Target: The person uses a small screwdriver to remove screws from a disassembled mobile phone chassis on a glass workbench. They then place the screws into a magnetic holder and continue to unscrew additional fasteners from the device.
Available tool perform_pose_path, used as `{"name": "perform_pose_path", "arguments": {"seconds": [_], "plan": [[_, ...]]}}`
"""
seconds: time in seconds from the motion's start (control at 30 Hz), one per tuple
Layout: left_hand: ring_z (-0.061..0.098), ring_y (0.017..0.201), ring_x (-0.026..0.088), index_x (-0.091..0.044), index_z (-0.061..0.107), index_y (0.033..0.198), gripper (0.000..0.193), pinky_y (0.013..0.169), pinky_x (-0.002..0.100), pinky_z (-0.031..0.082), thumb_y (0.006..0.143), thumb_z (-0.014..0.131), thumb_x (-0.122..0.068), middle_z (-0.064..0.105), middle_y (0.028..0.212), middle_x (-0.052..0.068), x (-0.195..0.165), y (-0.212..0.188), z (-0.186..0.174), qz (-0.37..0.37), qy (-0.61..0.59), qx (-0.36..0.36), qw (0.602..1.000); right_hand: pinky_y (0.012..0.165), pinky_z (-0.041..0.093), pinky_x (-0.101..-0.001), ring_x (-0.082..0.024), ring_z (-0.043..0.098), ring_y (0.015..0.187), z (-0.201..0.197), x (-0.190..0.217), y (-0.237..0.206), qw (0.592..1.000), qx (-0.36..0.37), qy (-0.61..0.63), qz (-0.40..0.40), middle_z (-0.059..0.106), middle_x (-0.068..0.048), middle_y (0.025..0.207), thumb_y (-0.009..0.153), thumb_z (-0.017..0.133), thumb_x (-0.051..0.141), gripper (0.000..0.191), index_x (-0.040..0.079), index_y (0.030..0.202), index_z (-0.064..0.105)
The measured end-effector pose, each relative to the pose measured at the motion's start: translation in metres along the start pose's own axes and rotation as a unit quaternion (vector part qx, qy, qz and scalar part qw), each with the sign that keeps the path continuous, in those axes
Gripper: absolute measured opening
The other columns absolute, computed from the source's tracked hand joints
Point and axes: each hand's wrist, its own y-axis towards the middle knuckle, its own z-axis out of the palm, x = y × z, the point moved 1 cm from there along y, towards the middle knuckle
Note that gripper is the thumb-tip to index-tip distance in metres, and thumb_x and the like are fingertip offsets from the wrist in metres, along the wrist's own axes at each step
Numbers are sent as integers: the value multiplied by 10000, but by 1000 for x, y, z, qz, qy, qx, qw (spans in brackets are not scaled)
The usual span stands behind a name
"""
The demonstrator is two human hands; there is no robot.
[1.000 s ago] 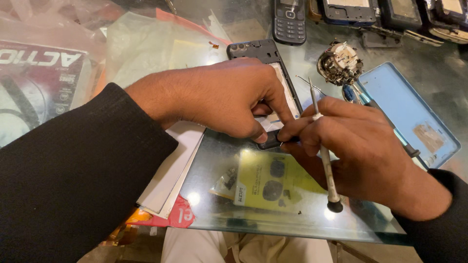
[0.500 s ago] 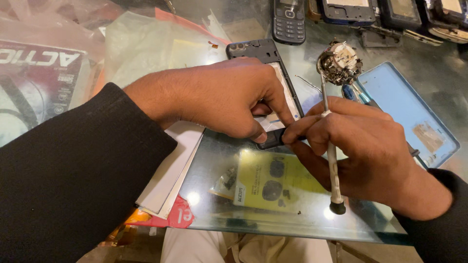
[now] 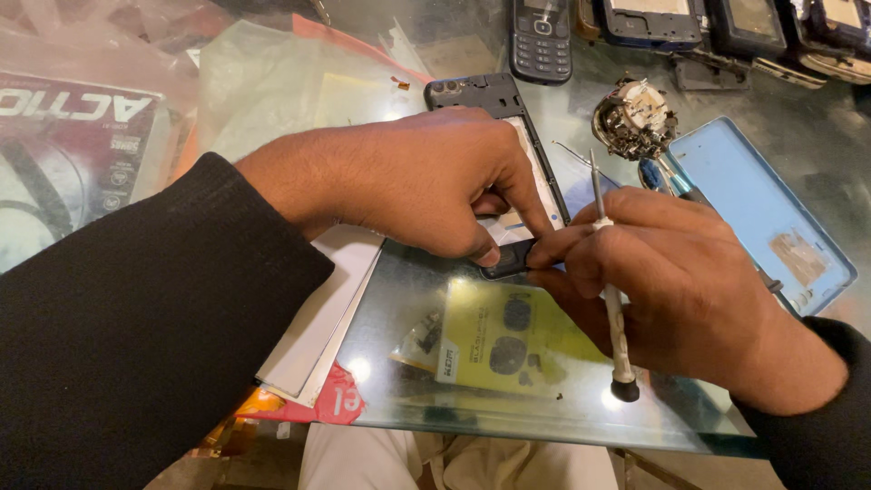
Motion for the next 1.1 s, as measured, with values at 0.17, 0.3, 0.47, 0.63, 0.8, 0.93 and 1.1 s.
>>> {"name": "perform_pose_path", "arguments": {"seconds": [0.17, 0.3, 0.47, 0.63, 0.8, 0.93, 1.1], "plan": [[479, 466, 155, -331, 793, 1143, 536, 515, 380, 426, 655, 804, -108, 412, 484, 9, -2, -1, -1, -7, 0, 6, 1000, 604, 548, -378, -241, 701, 769, -1, 2, 1, 1000, 4, -19, -5, 721, -57, 878, 767, 849, 63, 259, 65, 858, 606], [483, 468, 146, -314, 793, 1135, 513, 513, 376, 430, 662, 806, -115, 413, 484, 0, -3, -1, -1, -12, 0, 7, 1000, 586, 561, -369, -236, 704, 731, -2, 2, 1, 999, 10, -29, -13, 706, -77, 841, 780, 837, 57, 225, 34, 911, 656], [498, 471, 139, -287, 797, 1122, 493, 512, 375, 436, 662, 808, -112, 428, 485, -8, -3, 0, -1, -14, 0, 5, 1000, 575, 574, -357, -215, 710, 724, -2, 1, 2, 999, 14, -44, -26, 731, -82, 854, 786, 819, 98, 228, 25, 942, 669], [506, 472, 137, -272, 801, 1114, 477, 514, 377, 432, 666, 808, -110, 437, 481, -4, -4, 0, -1, -13, 4, 2, 1000, 575, 582, -353, -199, 719, 724, -1, 0, 1, 999, 18, -48, -14, 742, -79, 854, 791, 820, 113, 227, 29, 956, 688], [508, 480, 130, -272, 804, 1106, 469, 509, 373, 435, 665, 805, -110, 438, 490, -5, -5, 0, -1, -22, -5, 1, 1000, 584, 586, -359, -206, 725, 732, -1, -2, 0, 998, 17, -49, -36, 754, -65, 875, 781, 808, 112, 228, 33, 939, 664], [494, 477, 131, -276, 807, 1104, 473, 502, 371, 424, 662, 805, -110, 428, 491, -5, -4, -1, -1, -8, -11, -3, 1000, 565, 574, -353, -199, 714, 702, -2, -3, -2, 998, 29, -48, -12, 736, -65, 832, 773, 811, 90, 219, 41, 950, 692], [466, 467, 143, -302, 802, 1126, 506, 497, 370, 408, 660, 794, -105, 402, 492, -1, -3, -2, -1, 2, -11, 1, 1000, 533, 539, -339, -183, 693, 667, -4, -3, -3, 999, 25, -39, -15, 708, -55, 784, 783, 824, 105, 245, 32, 974, 691]]}}
